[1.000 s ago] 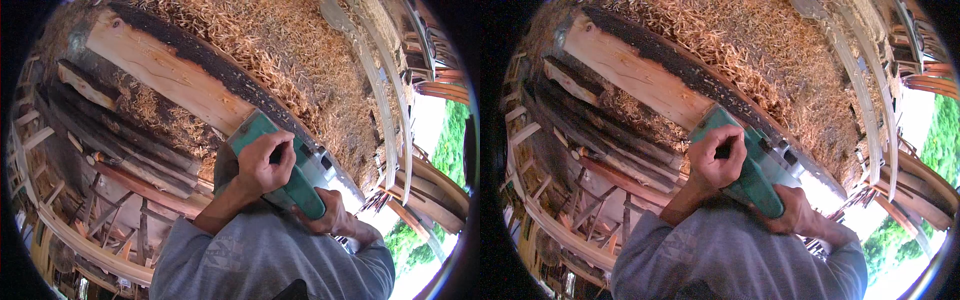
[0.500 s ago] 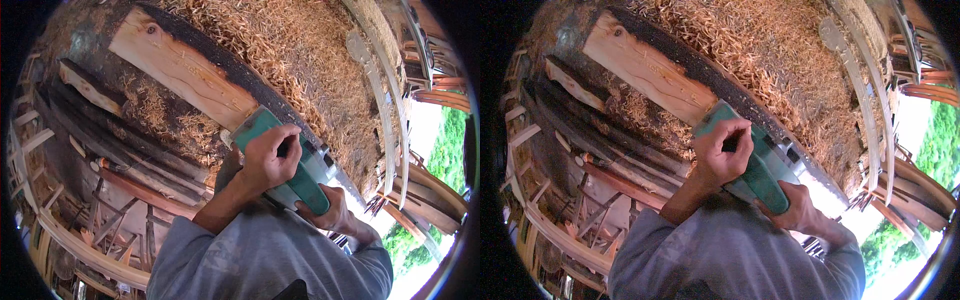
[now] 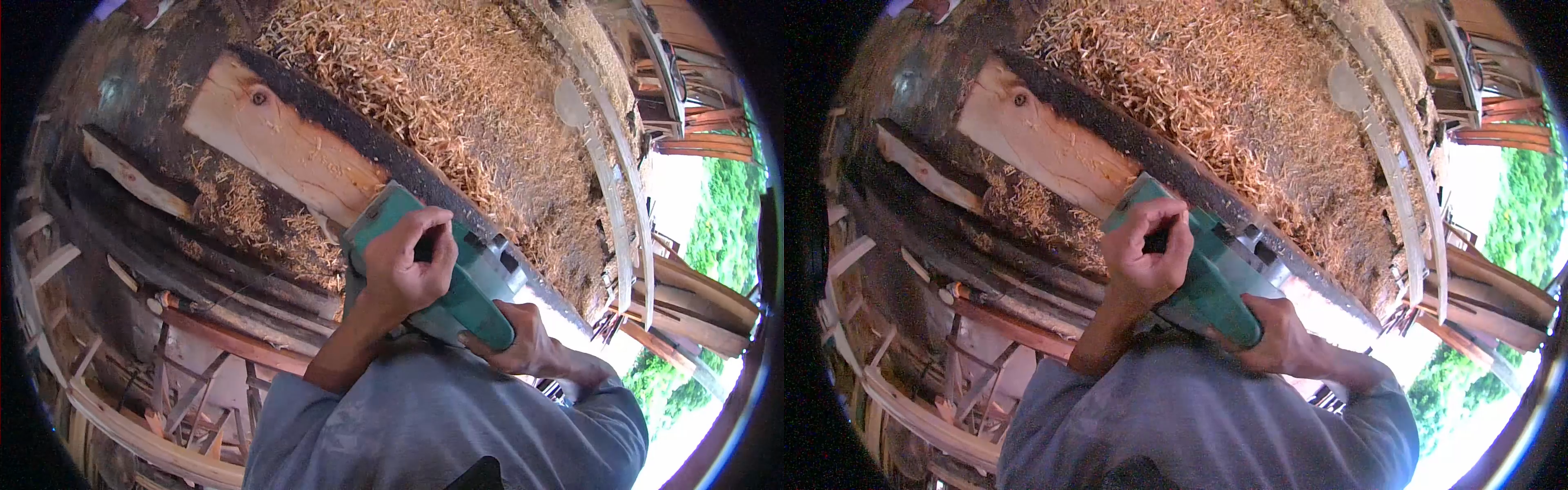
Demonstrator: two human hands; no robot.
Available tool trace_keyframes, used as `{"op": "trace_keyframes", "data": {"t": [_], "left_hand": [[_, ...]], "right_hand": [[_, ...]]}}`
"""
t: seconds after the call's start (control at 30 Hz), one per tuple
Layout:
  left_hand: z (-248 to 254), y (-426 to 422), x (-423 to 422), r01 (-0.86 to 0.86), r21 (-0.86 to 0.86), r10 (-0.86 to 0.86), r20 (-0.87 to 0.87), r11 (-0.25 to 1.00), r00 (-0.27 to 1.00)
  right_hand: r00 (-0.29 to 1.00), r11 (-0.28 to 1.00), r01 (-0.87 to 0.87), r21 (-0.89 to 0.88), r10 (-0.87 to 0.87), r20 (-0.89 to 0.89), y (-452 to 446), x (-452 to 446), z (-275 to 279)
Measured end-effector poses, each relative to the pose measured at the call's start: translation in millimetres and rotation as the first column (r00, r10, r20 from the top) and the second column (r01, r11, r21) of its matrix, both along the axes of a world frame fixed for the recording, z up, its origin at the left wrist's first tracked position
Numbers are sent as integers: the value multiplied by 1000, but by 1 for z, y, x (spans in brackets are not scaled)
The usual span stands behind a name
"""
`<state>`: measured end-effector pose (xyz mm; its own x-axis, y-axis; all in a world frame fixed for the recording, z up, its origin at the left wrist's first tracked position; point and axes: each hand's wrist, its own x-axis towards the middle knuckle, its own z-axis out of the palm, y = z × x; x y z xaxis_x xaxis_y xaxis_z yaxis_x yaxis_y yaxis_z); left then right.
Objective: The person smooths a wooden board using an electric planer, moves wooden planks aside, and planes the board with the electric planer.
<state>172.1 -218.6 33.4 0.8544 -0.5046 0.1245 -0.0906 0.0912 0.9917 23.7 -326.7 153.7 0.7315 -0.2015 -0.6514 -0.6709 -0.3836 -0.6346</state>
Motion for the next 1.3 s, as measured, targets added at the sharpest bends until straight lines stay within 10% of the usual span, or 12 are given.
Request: {"op": "trace_keyframes", "data": {"t": [1.3], "left_hand": [[-4, 68, 237, -57, -47, 56, -6, 997, 998]], "right_hand": [[999, 999, -30, -44, 28, -30, 62, 245, -2]]}}
